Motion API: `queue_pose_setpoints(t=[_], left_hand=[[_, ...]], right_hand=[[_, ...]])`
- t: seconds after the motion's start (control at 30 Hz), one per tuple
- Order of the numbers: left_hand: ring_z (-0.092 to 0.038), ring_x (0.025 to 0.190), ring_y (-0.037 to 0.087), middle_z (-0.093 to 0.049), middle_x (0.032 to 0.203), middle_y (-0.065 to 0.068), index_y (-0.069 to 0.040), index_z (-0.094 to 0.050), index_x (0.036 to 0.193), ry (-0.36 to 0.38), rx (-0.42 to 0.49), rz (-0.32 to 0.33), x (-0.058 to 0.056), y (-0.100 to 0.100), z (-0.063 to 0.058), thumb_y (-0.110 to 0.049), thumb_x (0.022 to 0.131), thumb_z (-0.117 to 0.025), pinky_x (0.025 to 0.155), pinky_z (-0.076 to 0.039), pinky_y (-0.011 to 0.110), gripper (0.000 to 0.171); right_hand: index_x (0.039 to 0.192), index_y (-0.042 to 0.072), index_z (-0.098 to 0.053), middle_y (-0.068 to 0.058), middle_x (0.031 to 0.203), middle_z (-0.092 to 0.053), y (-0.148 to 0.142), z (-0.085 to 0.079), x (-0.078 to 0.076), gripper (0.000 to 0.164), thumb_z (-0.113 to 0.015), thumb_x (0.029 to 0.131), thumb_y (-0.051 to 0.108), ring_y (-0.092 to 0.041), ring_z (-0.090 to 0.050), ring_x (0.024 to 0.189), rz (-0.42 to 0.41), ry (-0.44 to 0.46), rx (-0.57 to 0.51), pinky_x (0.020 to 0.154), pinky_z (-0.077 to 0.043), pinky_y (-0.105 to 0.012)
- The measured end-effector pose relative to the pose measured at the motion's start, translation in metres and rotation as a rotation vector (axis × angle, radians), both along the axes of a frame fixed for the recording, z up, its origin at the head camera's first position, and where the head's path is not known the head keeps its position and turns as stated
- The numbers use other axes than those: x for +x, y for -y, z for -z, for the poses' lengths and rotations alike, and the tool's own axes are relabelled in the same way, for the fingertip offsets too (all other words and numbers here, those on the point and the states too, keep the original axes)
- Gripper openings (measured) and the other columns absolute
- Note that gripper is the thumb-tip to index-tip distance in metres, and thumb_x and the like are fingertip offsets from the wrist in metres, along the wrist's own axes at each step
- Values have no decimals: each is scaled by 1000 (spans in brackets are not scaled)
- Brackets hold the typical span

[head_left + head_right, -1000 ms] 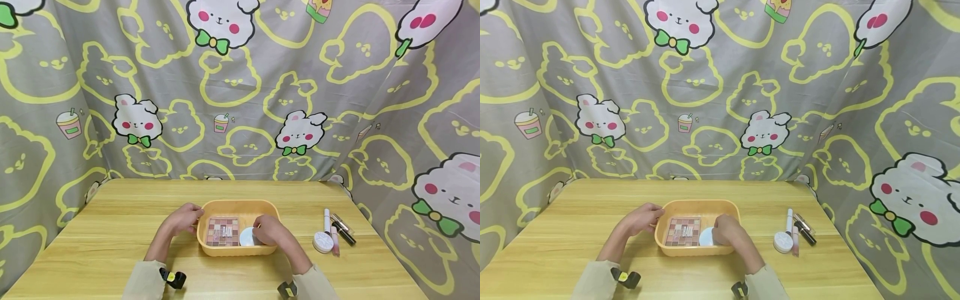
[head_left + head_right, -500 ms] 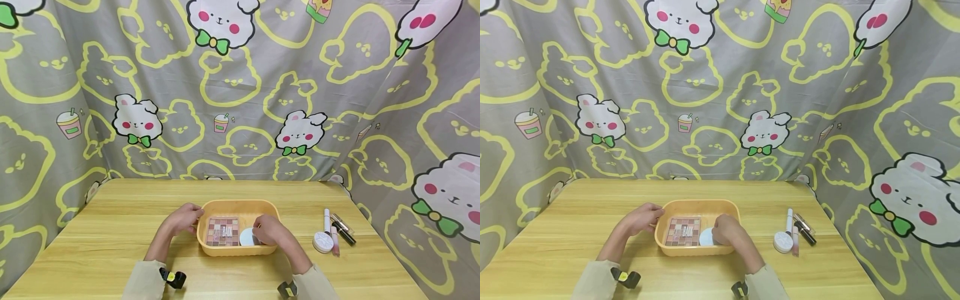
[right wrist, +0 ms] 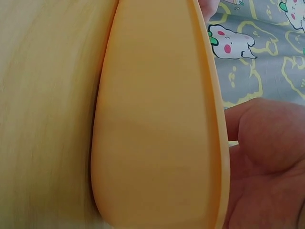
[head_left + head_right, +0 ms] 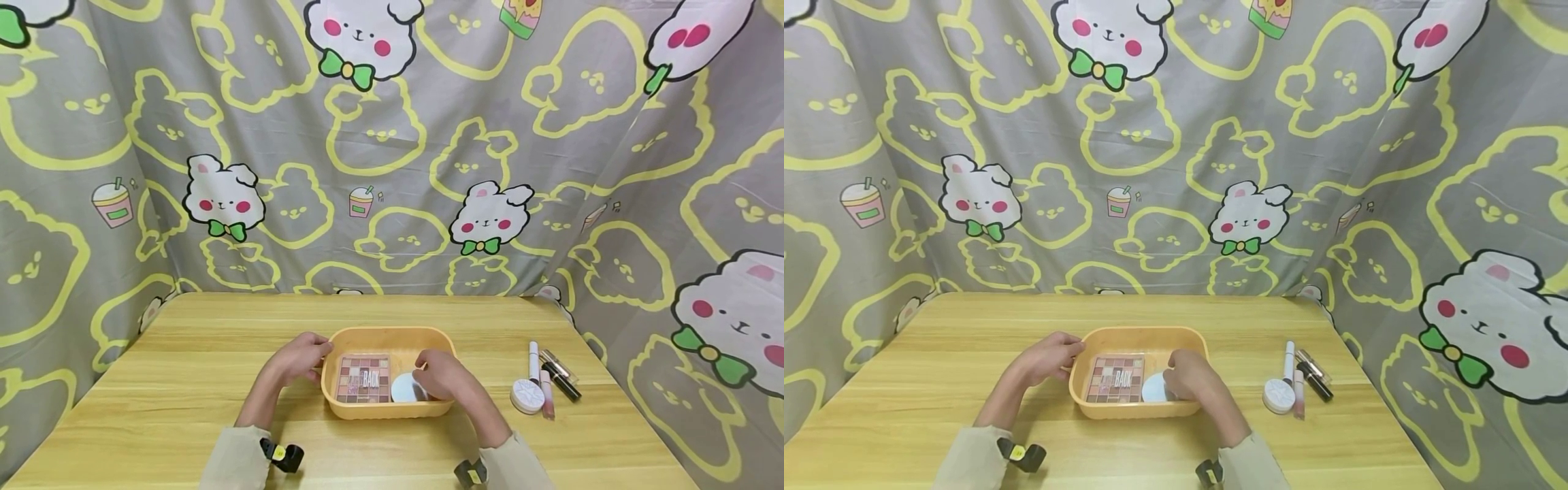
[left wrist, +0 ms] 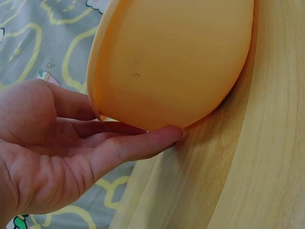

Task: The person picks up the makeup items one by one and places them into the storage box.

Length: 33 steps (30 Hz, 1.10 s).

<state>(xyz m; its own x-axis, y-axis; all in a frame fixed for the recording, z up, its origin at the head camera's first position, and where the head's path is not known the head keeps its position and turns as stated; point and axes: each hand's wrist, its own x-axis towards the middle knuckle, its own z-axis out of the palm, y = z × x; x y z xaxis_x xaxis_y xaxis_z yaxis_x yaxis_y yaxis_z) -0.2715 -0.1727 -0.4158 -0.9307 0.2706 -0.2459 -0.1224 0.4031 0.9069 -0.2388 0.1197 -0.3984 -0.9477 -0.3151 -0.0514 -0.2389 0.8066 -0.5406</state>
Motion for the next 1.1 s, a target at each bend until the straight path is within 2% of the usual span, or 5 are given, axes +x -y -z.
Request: queue_pose_setpoints(t=[0.43, 0.67, 0.97, 1.1], left_hand=[[-69, 94, 23, -69, 113, 19, 13, -58, 131, 3, -1, 3, -1, 0, 1, -15, 108, -39, 70, -62, 38, 41], [-69, 93, 22, -69, 112, 18, 12, -59, 130, 1, -8, 2, -1, 0, 0, -15, 108, -39, 69, -61, 37, 41], [-69, 93, 22, -69, 112, 18, 12, -60, 130, -3, -16, 6, 0, -1, -1, -15, 108, -39, 69, -61, 36, 40], [-69, 94, 21, -69, 114, 17, 12, -59, 131, -2, -24, 0, -1, -1, 0, -16, 108, -40, 69, -61, 37, 41]], right_hand=[[100, -2, -70, -12, 93, -71, 0, -3, 0, 16, -63, 93, 10, -23, -66, 85, 6, -48, -15, 77, -56, -39], [95, 3, -69, -7, 86, -68, -4, -7, -3, 10, -64, 94, 12, -17, -62, 77, 80, -54, -76, 69, -52, -33], [97, 4, -69, -7, 88, -70, -14, -14, -5, 11, -66, 93, 13, -18, -65, 81, 155, -110, -135, 73, -54, -35], [98, 4, -69, -7, 89, -70, -20, -19, -4, 11, -67, 93, 14, -18, -65, 80, 179, -117, -172, 70, -53, -35]])
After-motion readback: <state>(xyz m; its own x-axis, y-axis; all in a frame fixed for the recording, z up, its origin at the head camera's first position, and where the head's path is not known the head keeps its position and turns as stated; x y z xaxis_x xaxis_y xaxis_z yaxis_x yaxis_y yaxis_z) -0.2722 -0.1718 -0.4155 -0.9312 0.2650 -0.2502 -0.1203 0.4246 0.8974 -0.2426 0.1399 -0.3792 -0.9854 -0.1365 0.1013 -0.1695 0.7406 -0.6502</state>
